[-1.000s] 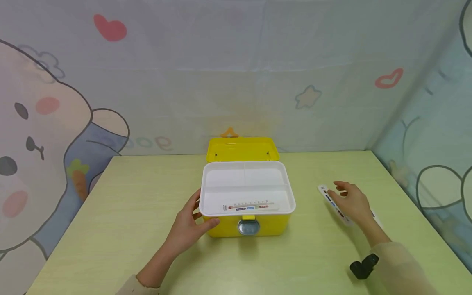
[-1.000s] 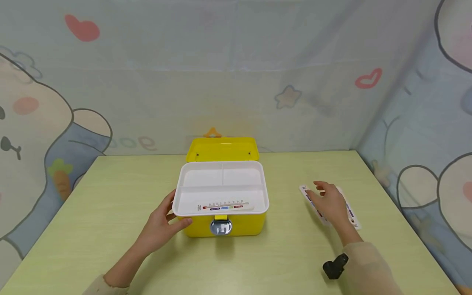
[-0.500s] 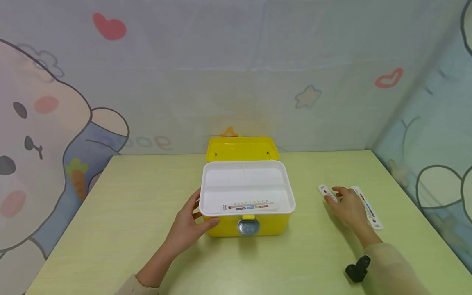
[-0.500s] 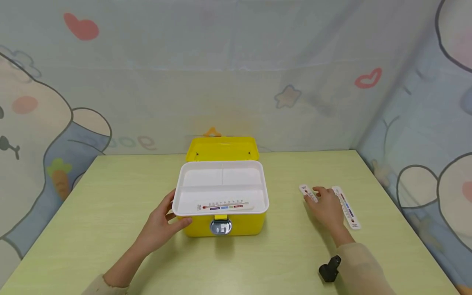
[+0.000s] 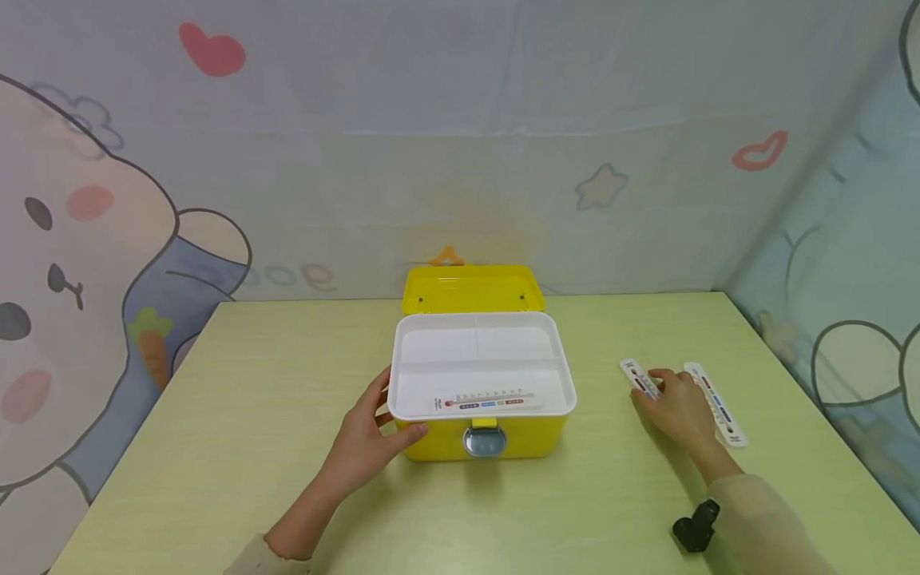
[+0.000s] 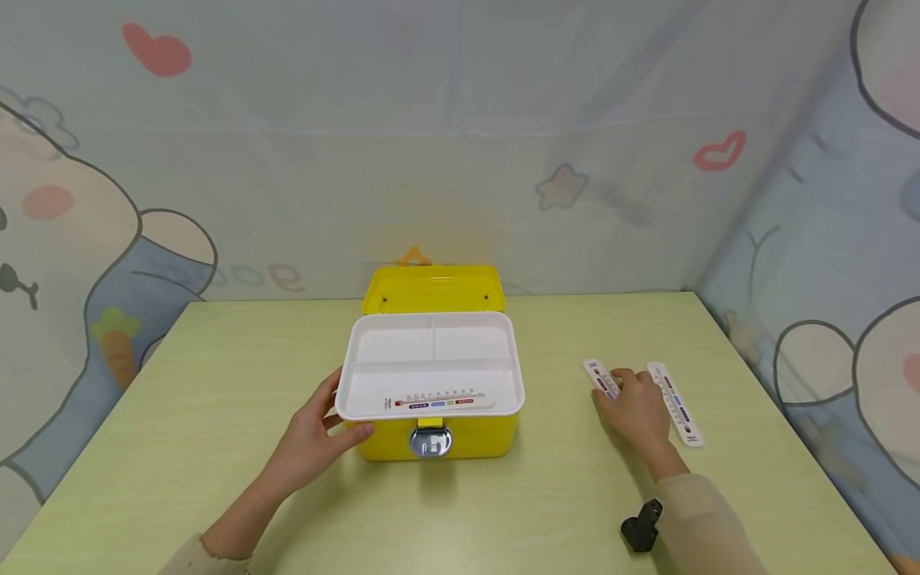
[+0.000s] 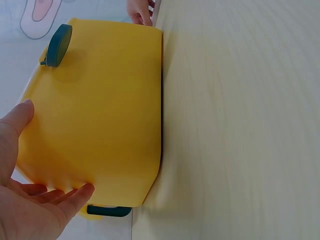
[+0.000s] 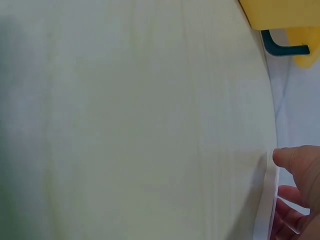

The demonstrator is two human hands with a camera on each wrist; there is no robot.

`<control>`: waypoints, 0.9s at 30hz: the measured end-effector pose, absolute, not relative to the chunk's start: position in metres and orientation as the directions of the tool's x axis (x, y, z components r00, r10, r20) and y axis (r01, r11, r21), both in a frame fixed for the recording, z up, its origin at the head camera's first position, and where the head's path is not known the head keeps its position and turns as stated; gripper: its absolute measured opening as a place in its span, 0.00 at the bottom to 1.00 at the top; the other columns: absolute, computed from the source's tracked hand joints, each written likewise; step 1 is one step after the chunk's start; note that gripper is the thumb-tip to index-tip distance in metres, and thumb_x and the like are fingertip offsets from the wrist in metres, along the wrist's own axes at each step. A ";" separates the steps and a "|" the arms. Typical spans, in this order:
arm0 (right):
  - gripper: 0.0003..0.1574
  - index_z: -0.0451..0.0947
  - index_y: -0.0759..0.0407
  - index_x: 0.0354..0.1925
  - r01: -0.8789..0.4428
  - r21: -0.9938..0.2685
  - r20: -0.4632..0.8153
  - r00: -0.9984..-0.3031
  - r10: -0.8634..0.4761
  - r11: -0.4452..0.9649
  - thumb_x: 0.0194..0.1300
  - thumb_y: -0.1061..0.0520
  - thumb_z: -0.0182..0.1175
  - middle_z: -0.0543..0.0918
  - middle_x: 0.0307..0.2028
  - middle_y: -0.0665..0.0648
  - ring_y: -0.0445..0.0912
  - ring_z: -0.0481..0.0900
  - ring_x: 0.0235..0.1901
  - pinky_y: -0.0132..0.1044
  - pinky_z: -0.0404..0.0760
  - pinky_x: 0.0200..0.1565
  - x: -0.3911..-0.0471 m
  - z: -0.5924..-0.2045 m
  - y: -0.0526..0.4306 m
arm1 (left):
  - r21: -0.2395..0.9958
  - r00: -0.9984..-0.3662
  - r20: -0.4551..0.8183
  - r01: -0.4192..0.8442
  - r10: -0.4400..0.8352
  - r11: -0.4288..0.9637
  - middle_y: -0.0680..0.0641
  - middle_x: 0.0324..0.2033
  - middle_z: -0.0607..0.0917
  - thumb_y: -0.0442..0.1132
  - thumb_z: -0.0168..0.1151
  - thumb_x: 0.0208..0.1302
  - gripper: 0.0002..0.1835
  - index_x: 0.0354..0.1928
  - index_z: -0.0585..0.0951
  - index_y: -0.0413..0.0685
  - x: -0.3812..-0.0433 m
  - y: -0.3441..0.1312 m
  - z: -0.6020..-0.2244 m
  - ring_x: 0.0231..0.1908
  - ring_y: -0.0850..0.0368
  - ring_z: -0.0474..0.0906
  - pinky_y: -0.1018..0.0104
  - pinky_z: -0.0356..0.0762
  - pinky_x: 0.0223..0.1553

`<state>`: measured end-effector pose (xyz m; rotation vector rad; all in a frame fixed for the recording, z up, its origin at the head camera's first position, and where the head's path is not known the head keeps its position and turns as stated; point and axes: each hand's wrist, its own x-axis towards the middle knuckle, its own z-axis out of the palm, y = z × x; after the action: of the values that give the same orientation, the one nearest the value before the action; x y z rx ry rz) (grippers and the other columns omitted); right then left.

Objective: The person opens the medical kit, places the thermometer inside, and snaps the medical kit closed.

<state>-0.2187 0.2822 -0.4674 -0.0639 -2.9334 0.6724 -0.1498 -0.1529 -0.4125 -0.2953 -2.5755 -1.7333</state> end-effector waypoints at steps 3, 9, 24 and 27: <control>0.32 0.71 0.67 0.54 0.015 -0.425 0.122 -0.990 0.074 0.905 0.59 0.46 0.58 0.75 0.39 0.69 0.58 0.74 0.35 0.43 0.71 0.29 -0.218 -0.469 0.282 | 0.915 -0.982 0.125 0.170 0.143 0.366 0.53 0.62 0.67 0.43 0.71 0.49 0.47 0.69 0.56 0.56 -0.150 -0.153 -0.412 0.61 0.51 0.65 0.54 0.73 0.55; 0.29 0.73 0.68 0.52 0.018 -0.414 0.142 -0.986 0.084 0.910 0.57 0.50 0.59 0.75 0.36 0.67 0.55 0.74 0.31 0.40 0.69 0.25 -0.218 -0.468 0.281 | 0.917 -0.981 0.126 0.171 0.145 0.360 0.53 0.62 0.67 0.43 0.71 0.50 0.46 0.69 0.56 0.56 -0.149 -0.153 -0.412 0.61 0.51 0.65 0.54 0.73 0.55; 0.27 0.74 0.66 0.51 -0.009 -0.420 0.173 -0.982 0.070 0.907 0.57 0.51 0.60 0.75 0.35 0.67 0.55 0.73 0.31 0.41 0.69 0.26 -0.220 -0.464 0.279 | 0.917 -0.981 0.129 0.174 0.145 0.359 0.53 0.62 0.67 0.43 0.71 0.50 0.46 0.69 0.57 0.56 -0.150 -0.153 -0.413 0.60 0.51 0.66 0.54 0.72 0.55; 0.27 0.74 0.66 0.51 -0.022 -0.420 0.180 -0.982 0.059 0.907 0.57 0.51 0.60 0.75 0.36 0.67 0.56 0.73 0.33 0.42 0.69 0.27 -0.221 -0.463 0.280 | 0.916 -0.981 0.127 0.172 0.144 0.362 0.53 0.62 0.67 0.43 0.71 0.50 0.46 0.69 0.56 0.56 -0.150 -0.153 -0.413 0.61 0.51 0.66 0.54 0.73 0.55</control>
<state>-0.2205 0.2803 -0.4632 -0.0280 -2.8824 0.6374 -0.1497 -0.1528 -0.4131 -0.2987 -2.5719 -1.7356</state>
